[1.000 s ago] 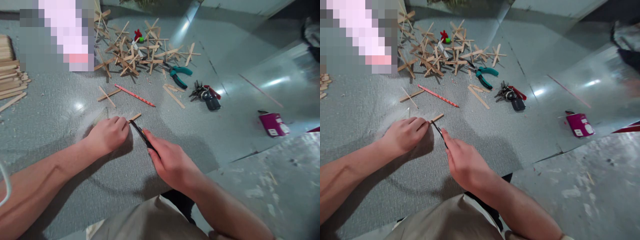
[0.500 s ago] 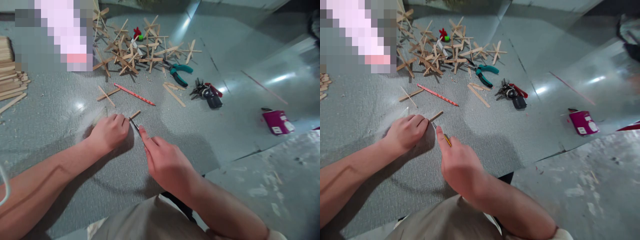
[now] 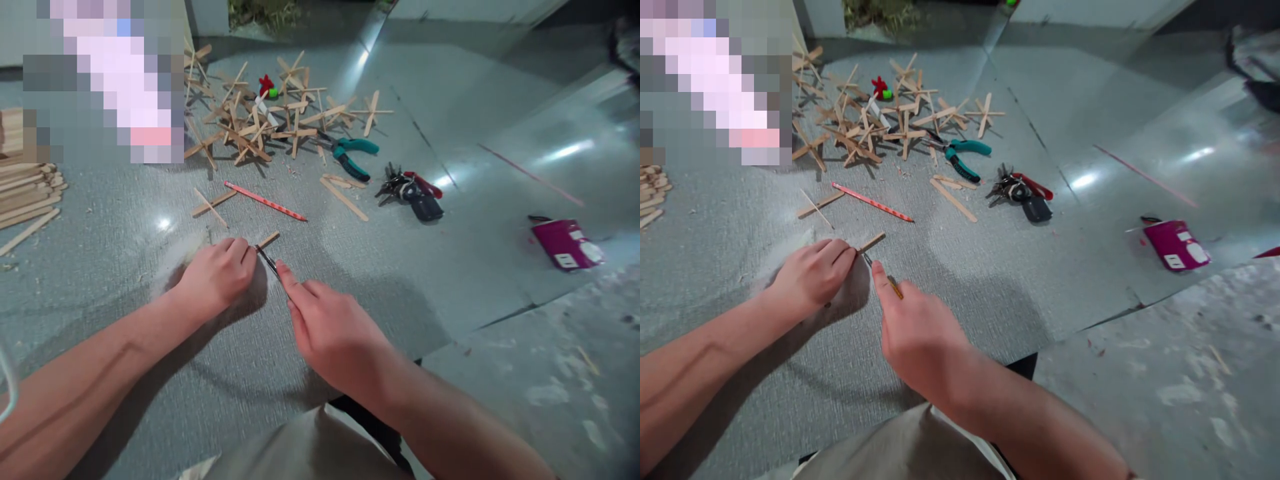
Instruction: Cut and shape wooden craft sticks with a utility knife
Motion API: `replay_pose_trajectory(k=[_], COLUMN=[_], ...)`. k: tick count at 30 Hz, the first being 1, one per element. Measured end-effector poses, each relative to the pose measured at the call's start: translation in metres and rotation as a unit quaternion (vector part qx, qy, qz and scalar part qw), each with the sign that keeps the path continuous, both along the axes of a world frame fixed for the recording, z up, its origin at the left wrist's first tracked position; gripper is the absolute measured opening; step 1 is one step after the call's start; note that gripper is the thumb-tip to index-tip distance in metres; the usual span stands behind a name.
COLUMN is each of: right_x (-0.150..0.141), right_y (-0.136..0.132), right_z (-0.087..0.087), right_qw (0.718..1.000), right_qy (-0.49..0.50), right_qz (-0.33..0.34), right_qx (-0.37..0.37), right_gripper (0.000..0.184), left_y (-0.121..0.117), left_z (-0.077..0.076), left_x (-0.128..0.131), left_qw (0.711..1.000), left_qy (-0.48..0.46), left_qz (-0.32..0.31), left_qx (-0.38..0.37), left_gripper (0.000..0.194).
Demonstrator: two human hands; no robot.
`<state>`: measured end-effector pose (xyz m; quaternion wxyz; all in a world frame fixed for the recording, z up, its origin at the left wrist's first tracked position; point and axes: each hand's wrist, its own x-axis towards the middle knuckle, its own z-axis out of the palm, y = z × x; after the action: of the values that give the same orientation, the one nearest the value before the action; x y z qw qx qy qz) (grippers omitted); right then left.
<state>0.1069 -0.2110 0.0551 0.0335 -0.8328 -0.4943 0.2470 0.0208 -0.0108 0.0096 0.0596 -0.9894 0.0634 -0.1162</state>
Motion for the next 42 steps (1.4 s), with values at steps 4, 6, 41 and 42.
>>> replay_pose_trajectory(k=[4,6,41,42], right_x=[-0.002,-0.003,-0.002,-0.002], right_y=[0.005,0.006,-0.001,-0.001], right_z=[-0.002,-0.005,-0.035,-0.035], right_qw=[1.000,0.999,0.997,0.997], right_qy=[-0.006,-0.020,-0.052,-0.049], right_qz=[0.010,0.018,0.018,0.017], right_qx=[-0.025,-0.024,0.054,0.050], right_gripper=[0.076,0.078,0.068,0.067], left_y=[0.000,0.001,0.008,0.008], left_z=[0.000,0.000,-0.009,-0.009], left_x=[0.000,0.000,0.002,0.002], left_qw=[1.000,1.000,0.993,0.993], left_qy=[-0.015,-0.002,0.019,0.019], left_qz=[-0.005,-0.005,0.037,0.040], left_qx=[0.002,0.002,-0.107,-0.107], left_gripper=[0.025,0.024,0.033,0.033])
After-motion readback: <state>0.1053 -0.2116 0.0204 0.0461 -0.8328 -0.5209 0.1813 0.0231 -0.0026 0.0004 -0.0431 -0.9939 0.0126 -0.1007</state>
